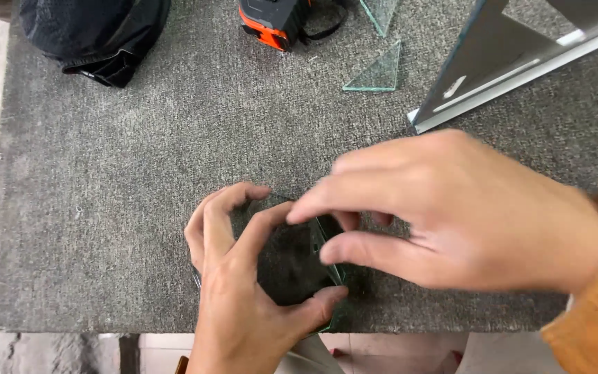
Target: Applying adhesive to a small glass piece and attaching it to a larger glass plate using a speed square for alignment.
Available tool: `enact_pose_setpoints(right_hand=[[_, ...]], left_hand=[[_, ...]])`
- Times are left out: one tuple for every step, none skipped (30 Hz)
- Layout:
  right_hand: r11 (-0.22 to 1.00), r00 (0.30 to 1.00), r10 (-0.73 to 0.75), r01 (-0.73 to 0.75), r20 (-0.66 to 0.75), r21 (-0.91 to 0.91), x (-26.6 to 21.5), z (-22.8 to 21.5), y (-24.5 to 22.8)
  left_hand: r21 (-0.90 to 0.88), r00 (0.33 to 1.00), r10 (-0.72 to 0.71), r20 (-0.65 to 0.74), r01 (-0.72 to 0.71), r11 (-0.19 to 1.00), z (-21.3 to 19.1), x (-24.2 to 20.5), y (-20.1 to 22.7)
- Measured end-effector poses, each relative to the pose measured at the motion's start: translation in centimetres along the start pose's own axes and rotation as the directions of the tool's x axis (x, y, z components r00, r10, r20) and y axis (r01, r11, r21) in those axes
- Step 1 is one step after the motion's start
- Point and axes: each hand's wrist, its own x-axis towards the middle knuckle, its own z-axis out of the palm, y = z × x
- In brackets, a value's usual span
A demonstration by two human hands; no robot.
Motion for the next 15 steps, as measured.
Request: enact_pose_setpoints(right_hand=[[0.997, 0.996, -0.046, 0.041, 0.076, 0.066, 0.8, 0.1, 0.8], [0.996, 0.996, -0.050, 0.045, 0.073, 0.072, 1.0, 0.3, 1.2], [0.989, 0.995, -0.048, 0.035, 0.086, 0.145, 1.2, 0.4, 1.5], [0.976, 0.994, -0.048, 0.025, 0.099, 0.218, 1.6, 0.6, 1.9], [0.974, 0.994, -0.051, 0.028, 0.098, 0.226, 1.5, 0.6, 2.1], [0.974, 0.994, -0.068, 0.048, 0.083, 0.223, 1.5, 0.7, 2.3], [0.973, 0.994, -0.083, 0.066, 0.069, 0.219, 1.4, 0.7, 2.5], [0.972, 0.994, -0.085, 0.067, 0.067, 0.226, 1.5, 0.9, 2.7], [0.972, 0.992, -0.102, 0.085, 0.068, 0.220, 1.6, 0.9, 2.9], [0.971, 0.990, -0.119, 0.102, 0.069, 0.214, 1.7, 0.9, 3.0], [0.971, 0.991, -0.119, 0.102, 0.065, 0.216, 1.6, 1.2, 3.2], [0.967, 0.987, -0.139, 0.118, 0.083, 0.224, 1.6, 1.5, 3.4], [0.963, 0.982, -0.160, 0.133, 0.099, 0.234, 1.4, 1.9, 3.6], [0.963, 0.983, -0.159, 0.133, 0.094, 0.236, 1.5, 1.9, 3.6], [0.956, 0.979, -0.183, 0.156, 0.088, 0.248, 1.5, 1.9, 3.6]], left_hand=[[-0.006, 1.000, -0.016, 0.000, 0.016, 1.000, 0.0, -0.1, 0.0], [0.001, 1.000, -0.019, 0.002, 0.019, 1.000, 0.0, -0.1, 0.1], [0.008, 1.000, -0.023, -0.006, 0.023, 1.000, 0.0, -0.1, 0.2], [0.016, 1.000, -0.026, -0.013, 0.026, 1.000, 0.1, -0.1, 0.2], [0.022, 0.999, -0.030, -0.010, 0.030, 0.999, 0.1, -0.1, 0.2], [0.026, 1.000, -0.025, -0.017, 0.025, 0.999, 0.1, -0.2, 0.2], [0.028, 1.000, -0.018, -0.024, 0.019, 0.999, 0.2, -0.2, 0.3], [0.033, 1.000, -0.022, -0.020, 0.022, 0.999, 0.2, -0.2, 0.3], [0.047, 1.000, -0.016, -0.018, 0.017, 0.999, 0.2, -0.1, 0.3], [0.061, 1.000, -0.010, -0.017, 0.011, 0.998, 0.1, -0.1, 0.4], [0.063, 1.000, -0.009, -0.014, 0.009, 0.998, 0.2, 0.0, 0.5], [0.073, 1.000, -0.011, -0.029, 0.013, 0.997, 0.2, 0.0, 0.6], [0.083, 0.999, -0.012, -0.043, 0.016, 0.996, 0.3, 0.0, 0.7], [0.086, 0.999, -0.010, -0.039, 0.014, 0.996, 0.4, 0.0, 0.7], [0.102, 0.999, -0.008, -0.042, 0.012, 0.995, 0.4, 0.0, 0.6]])
